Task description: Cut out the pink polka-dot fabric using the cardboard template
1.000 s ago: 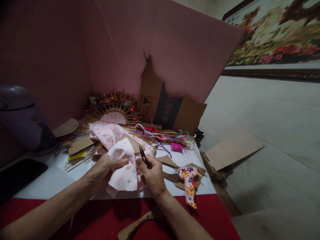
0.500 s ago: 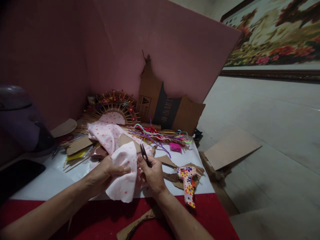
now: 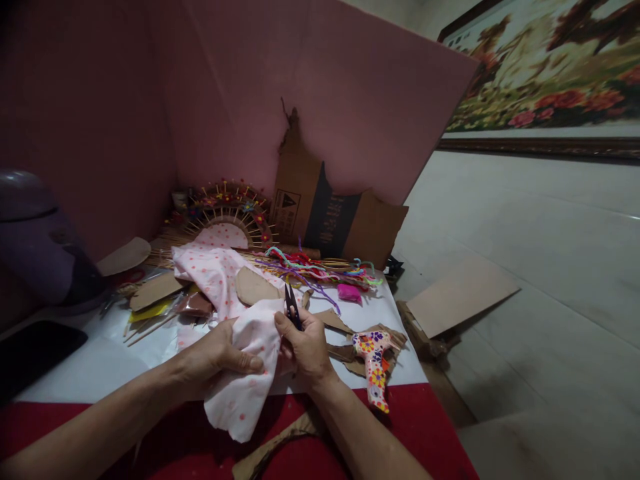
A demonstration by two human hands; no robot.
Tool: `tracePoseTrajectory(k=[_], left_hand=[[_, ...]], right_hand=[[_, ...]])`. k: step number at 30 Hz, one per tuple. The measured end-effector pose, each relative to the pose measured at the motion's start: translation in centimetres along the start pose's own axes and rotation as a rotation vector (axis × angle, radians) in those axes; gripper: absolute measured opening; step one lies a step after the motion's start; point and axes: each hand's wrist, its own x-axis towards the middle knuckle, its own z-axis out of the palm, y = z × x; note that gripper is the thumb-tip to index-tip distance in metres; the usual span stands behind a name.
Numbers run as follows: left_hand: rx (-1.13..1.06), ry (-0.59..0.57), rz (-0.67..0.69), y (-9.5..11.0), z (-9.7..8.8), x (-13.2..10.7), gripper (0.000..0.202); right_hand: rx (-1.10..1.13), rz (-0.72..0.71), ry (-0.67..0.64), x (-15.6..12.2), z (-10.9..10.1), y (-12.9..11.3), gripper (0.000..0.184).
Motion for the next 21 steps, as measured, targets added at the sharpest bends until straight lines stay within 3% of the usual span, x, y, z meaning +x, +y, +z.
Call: tracePoseTrajectory(k=[21], left_hand=[[0.164,0.012,-0.055,-0.4,-0.28,-0.08,0.029]], right_hand=[[0.052,-0.061,0.029,0.08,-0.11,-0.16,0.026]])
